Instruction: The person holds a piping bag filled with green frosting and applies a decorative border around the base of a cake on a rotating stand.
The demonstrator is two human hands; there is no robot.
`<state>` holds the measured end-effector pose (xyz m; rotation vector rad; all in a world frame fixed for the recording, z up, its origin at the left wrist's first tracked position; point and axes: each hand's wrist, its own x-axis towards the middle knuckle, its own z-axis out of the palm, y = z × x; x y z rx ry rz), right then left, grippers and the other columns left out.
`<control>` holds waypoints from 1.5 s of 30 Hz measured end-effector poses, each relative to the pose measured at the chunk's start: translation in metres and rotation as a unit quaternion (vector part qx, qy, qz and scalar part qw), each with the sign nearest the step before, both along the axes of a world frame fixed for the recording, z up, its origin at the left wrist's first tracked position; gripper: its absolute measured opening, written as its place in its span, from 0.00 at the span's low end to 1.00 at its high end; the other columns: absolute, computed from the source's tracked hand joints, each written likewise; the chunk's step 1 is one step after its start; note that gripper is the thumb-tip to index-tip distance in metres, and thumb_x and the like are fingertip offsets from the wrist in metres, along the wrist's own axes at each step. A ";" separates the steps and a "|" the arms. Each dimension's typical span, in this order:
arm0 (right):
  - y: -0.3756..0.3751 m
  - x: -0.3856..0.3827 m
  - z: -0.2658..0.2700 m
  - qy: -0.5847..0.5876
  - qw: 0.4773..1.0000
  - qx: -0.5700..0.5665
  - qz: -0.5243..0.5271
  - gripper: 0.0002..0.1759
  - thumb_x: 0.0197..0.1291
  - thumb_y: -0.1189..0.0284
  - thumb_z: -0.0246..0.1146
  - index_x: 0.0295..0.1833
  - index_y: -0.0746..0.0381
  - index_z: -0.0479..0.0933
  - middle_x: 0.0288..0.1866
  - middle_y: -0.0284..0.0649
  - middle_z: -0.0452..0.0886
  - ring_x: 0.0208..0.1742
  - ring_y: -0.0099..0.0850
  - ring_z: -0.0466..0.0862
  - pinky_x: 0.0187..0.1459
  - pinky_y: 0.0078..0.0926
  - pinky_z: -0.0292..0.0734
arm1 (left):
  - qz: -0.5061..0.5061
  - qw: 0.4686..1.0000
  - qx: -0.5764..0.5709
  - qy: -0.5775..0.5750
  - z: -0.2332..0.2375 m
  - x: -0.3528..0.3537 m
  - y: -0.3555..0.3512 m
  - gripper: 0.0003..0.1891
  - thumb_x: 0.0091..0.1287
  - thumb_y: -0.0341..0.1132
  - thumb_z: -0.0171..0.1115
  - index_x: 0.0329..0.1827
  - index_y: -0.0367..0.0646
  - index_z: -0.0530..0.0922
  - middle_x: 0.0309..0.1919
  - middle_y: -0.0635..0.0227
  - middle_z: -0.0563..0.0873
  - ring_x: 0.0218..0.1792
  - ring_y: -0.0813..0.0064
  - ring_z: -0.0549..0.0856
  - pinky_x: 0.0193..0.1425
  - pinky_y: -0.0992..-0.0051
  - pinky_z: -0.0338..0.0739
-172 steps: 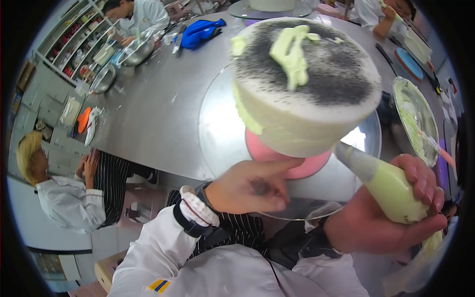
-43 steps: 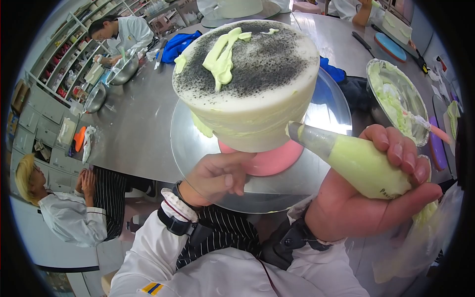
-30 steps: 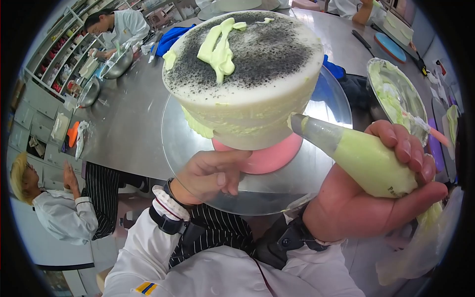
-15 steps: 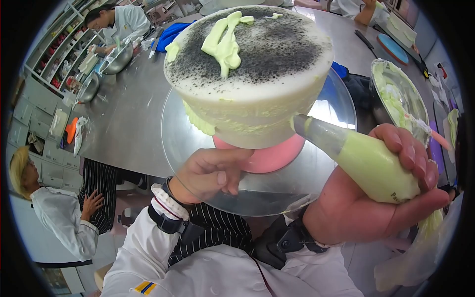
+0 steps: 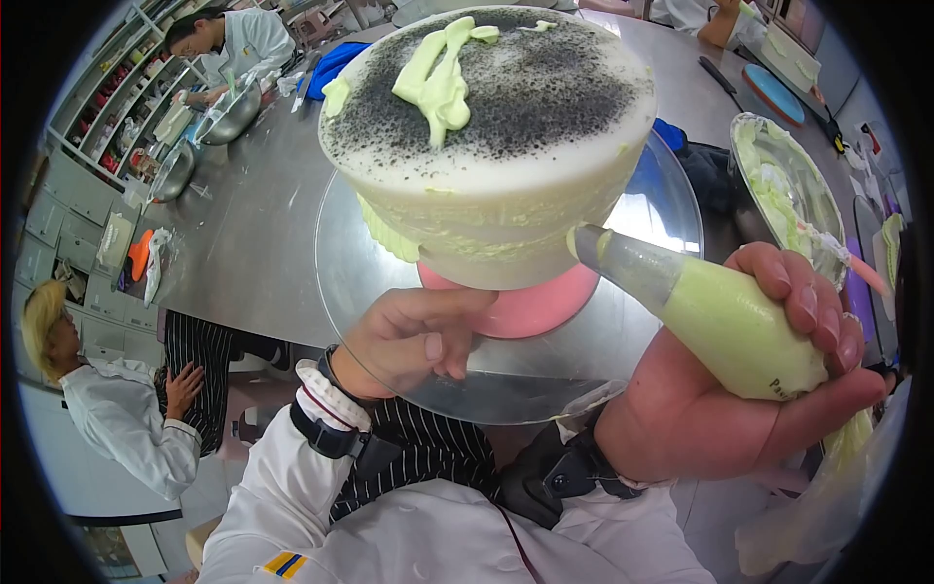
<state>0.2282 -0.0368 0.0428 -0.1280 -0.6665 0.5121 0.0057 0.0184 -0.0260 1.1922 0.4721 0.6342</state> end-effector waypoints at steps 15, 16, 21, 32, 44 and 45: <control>-0.001 -0.001 0.000 -0.002 1.000 -0.003 0.001 0.15 0.62 0.55 0.57 0.30 0.53 0.73 0.30 0.25 0.75 0.37 0.19 0.73 0.46 0.23 0.68 | 0.008 1.000 -0.023 -0.014 0.000 0.000 -0.001 0.31 0.60 0.44 0.62 0.62 0.34 0.68 0.23 0.66 0.79 0.26 0.81 0.74 0.31 0.83 0.66; -0.001 -0.001 0.000 -0.002 1.000 -0.003 0.001 0.15 0.62 0.55 0.57 0.30 0.53 0.73 0.30 0.25 0.75 0.37 0.19 0.73 0.46 0.23 0.68 | 0.008 1.000 -0.023 -0.014 0.000 0.000 -0.001 0.31 0.60 0.44 0.62 0.62 0.34 0.68 0.23 0.66 0.79 0.26 0.81 0.74 0.31 0.83 0.66; -0.001 -0.002 -0.001 0.005 1.000 -0.007 -0.004 0.14 0.62 0.56 0.58 0.30 0.53 0.72 0.30 0.25 0.74 0.36 0.19 0.73 0.46 0.23 0.68 | 0.006 0.999 -0.023 -0.022 -0.001 0.000 0.000 0.30 0.60 0.43 0.62 0.62 0.34 0.68 0.24 0.66 0.79 0.26 0.81 0.74 0.31 0.82 0.66; -0.002 -0.002 0.000 -0.002 1.000 -0.012 -0.002 0.14 0.62 0.56 0.57 0.30 0.53 0.72 0.30 0.25 0.74 0.36 0.20 0.72 0.46 0.24 0.67 | 0.007 0.999 -0.023 -0.032 -0.001 0.000 -0.001 0.30 0.60 0.43 0.62 0.61 0.34 0.69 0.22 0.68 0.76 0.26 0.80 0.73 0.32 0.81 0.65; -0.001 -0.003 0.000 0.002 1.000 -0.011 -0.009 0.15 0.64 0.56 0.56 0.31 0.54 0.73 0.31 0.25 0.73 0.36 0.20 0.72 0.45 0.23 0.67 | 0.010 0.999 -0.029 -0.041 -0.001 0.001 -0.001 0.29 0.60 0.43 0.62 0.61 0.34 0.70 0.22 0.69 0.75 0.27 0.80 0.73 0.33 0.80 0.64; -0.001 -0.004 0.000 0.003 1.000 -0.011 -0.009 0.15 0.64 0.56 0.56 0.31 0.54 0.73 0.30 0.25 0.73 0.37 0.20 0.72 0.45 0.23 0.67 | 0.011 0.999 -0.031 -0.044 -0.001 0.001 -0.001 0.29 0.60 0.43 0.62 0.61 0.34 0.70 0.23 0.69 0.75 0.27 0.80 0.73 0.33 0.80 0.64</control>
